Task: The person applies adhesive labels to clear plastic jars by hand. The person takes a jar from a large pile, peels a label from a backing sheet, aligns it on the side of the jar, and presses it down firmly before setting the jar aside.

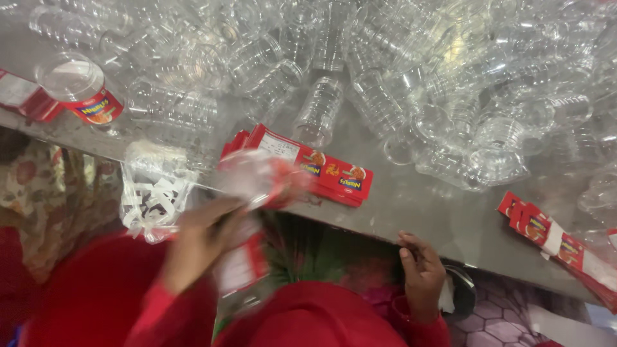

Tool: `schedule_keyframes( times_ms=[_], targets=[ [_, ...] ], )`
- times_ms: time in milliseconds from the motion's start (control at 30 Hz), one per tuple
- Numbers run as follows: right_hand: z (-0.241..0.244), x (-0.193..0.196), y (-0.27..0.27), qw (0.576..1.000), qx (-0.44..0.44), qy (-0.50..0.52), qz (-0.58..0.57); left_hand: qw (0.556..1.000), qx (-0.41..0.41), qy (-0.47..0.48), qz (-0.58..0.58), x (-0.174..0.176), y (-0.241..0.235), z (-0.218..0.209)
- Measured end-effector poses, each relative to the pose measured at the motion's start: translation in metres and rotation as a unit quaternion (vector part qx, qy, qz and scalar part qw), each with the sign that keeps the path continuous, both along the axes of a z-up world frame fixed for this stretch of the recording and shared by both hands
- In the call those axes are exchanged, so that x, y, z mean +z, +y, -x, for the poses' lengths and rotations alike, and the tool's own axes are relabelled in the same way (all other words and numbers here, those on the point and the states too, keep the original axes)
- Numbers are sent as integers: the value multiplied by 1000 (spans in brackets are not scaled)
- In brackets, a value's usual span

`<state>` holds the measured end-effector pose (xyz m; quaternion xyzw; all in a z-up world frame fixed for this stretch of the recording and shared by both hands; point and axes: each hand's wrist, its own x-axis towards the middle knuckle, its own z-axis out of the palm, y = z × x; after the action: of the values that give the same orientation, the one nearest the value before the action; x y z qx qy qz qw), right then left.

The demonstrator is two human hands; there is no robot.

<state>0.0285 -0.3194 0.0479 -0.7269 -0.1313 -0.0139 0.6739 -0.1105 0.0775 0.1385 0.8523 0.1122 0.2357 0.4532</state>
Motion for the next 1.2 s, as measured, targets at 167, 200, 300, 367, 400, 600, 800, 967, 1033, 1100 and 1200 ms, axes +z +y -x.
schedule_keyframes(
  times_ms=[167,200,300,367,400,600,800,967,1033,1100,1200],
  targets=[
    [-4,-7,6,999,32,8,24,860,67,472,-182,16,38,101],
    [-3,-5,10,999,33,8,23,843,56,497,-200,14,40,106],
    [-3,5,17,998,32,2,56,862,55,453,-219,18,33,103],
    [-4,11,20,998,33,0,58,906,37,356,-224,19,22,74],
    [-5,14,21,998,35,-3,59,918,11,326,-225,17,16,54],
    [-1,13,17,997,23,8,73,976,-157,2,-153,-41,-40,-114],
    [0,11,-1,983,20,3,180,918,-163,-213,-292,-107,-86,-190],
    [-7,5,-14,977,-11,43,211,968,-164,-74,-174,-146,-96,-185],
    [-9,3,-11,979,2,31,199,974,-138,-85,-160,-143,-96,-184],
    [-13,7,-5,982,16,21,188,978,-112,-95,-146,-130,-92,-188],
    [-20,17,12,962,14,44,270,981,-173,-83,-33,-105,-82,-196]
  ],
)
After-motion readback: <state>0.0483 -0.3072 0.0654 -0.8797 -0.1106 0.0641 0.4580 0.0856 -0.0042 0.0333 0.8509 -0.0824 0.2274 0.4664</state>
